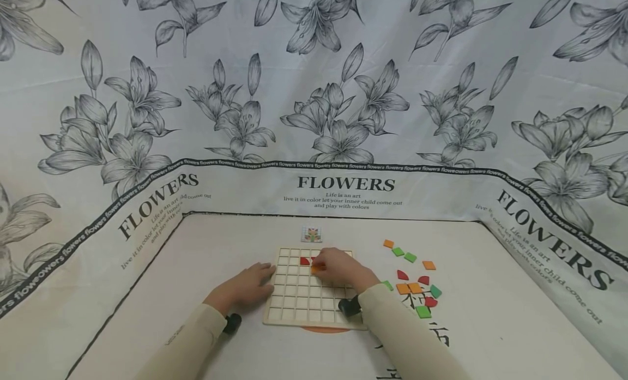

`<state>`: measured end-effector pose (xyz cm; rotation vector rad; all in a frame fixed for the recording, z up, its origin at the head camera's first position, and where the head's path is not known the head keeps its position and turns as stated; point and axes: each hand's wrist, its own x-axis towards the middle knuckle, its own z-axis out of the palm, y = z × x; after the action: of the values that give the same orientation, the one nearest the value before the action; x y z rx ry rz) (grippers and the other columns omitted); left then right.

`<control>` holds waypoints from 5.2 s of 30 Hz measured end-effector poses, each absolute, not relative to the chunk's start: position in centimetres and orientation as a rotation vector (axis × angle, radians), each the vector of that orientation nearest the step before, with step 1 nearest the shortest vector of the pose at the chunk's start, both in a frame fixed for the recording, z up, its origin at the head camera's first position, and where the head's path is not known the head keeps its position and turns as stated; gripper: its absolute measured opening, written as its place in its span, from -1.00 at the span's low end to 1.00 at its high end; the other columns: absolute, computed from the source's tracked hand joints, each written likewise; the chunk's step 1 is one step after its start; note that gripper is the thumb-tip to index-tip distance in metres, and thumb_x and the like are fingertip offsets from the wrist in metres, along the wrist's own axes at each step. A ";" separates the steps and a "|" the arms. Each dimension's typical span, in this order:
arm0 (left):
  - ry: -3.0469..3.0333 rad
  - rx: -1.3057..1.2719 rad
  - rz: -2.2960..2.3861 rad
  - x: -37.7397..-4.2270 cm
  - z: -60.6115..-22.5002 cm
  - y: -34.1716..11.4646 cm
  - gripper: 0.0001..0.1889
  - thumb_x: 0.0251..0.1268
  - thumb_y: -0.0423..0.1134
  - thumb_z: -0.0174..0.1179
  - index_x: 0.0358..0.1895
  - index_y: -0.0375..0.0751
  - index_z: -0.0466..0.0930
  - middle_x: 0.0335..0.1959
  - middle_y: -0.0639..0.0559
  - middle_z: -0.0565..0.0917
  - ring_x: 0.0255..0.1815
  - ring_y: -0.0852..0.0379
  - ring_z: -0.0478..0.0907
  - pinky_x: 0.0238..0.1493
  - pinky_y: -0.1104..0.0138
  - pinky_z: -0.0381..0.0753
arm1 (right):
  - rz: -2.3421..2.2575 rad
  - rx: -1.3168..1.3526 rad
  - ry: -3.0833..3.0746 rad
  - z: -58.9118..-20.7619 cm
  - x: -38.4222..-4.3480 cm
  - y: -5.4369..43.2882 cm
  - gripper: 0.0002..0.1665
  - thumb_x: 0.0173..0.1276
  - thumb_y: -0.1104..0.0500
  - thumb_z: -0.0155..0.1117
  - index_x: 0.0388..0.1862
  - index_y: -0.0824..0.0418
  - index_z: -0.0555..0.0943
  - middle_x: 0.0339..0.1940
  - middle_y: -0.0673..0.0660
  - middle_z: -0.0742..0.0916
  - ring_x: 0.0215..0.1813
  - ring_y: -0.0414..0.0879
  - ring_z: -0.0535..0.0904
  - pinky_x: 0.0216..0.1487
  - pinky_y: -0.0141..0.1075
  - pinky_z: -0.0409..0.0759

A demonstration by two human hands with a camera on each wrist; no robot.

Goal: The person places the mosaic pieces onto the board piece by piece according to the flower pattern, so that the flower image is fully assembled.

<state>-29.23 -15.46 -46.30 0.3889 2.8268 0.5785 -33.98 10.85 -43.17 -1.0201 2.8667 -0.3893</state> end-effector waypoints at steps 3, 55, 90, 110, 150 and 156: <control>2.829 0.397 0.574 -29.2 -46.2 -15.4 -0.39 0.40 -0.02 -0.02 0.48 -0.08 0.23 0.51 -0.07 0.22 0.54 -0.14 0.11 0.53 -0.04 0.15 | -0.365 -1.044 2.879 -43.1 -33.8 10.7 -0.77 0.34 0.14 0.25 -0.07 0.11 0.73 -0.17 0.00 0.70 -0.15 -0.15 0.56 -0.01 -0.22 0.59; 2.814 0.378 0.599 -28.4 -46.2 -15.2 -0.39 0.39 -0.04 -0.01 0.47 -0.11 0.23 0.52 -0.09 0.21 0.55 -0.16 0.08 0.54 -0.05 0.11 | -0.269 -0.555 3.046 -41.4 -33.8 22.6 -0.73 0.32 0.16 0.30 0.00 0.08 0.69 -0.07 0.05 0.67 -0.09 -0.03 0.60 0.05 -0.07 0.62; 2.817 0.391 0.604 -28.6 -45.8 -15.1 -0.40 0.39 -0.08 0.00 0.46 -0.16 0.25 0.51 -0.12 0.23 0.56 -0.18 0.05 0.54 -0.07 0.08 | -0.382 -0.004 3.021 -43.2 -31.3 34.5 -0.58 0.34 0.24 0.21 0.18 0.30 0.56 0.12 0.34 0.61 0.11 0.25 0.48 0.23 0.27 0.43; 2.802 0.351 0.642 -29.2 -46.5 -15.1 -0.38 0.35 -0.07 0.02 0.47 -0.13 0.24 0.52 -0.13 0.21 0.55 -0.20 0.07 0.54 -0.09 0.07 | -0.432 -0.276 3.184 -41.7 -31.3 29.0 -0.63 0.15 0.14 0.40 -0.04 0.18 0.67 -0.08 0.12 0.64 -0.15 0.00 0.49 0.02 0.00 0.62; 2.823 0.323 0.608 -29.1 -46.1 -15.0 -0.39 0.35 -0.05 0.03 0.45 -0.11 0.27 0.51 -0.10 0.23 0.55 -0.17 0.09 0.53 -0.08 0.10 | -0.478 -0.930 3.018 -42.7 -32.6 12.1 -0.73 0.29 0.08 0.31 -0.04 0.07 0.73 -0.11 -0.01 0.71 -0.09 -0.09 0.60 -0.02 -0.19 0.62; 2.829 0.326 0.605 -29.1 -46.3 -15.1 -0.38 0.34 -0.05 0.04 0.45 -0.11 0.27 0.51 -0.10 0.24 0.55 -0.18 0.09 0.53 -0.08 0.11 | -0.525 -0.923 2.964 -43.2 -32.9 11.1 -0.71 0.34 0.07 0.27 0.00 0.07 0.72 -0.03 0.02 0.72 0.04 -0.06 0.61 0.13 -0.14 0.60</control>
<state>-29.14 -15.08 -46.32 0.3262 2.8294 0.6054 -32.92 11.05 -43.17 -0.9233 2.9637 -0.5253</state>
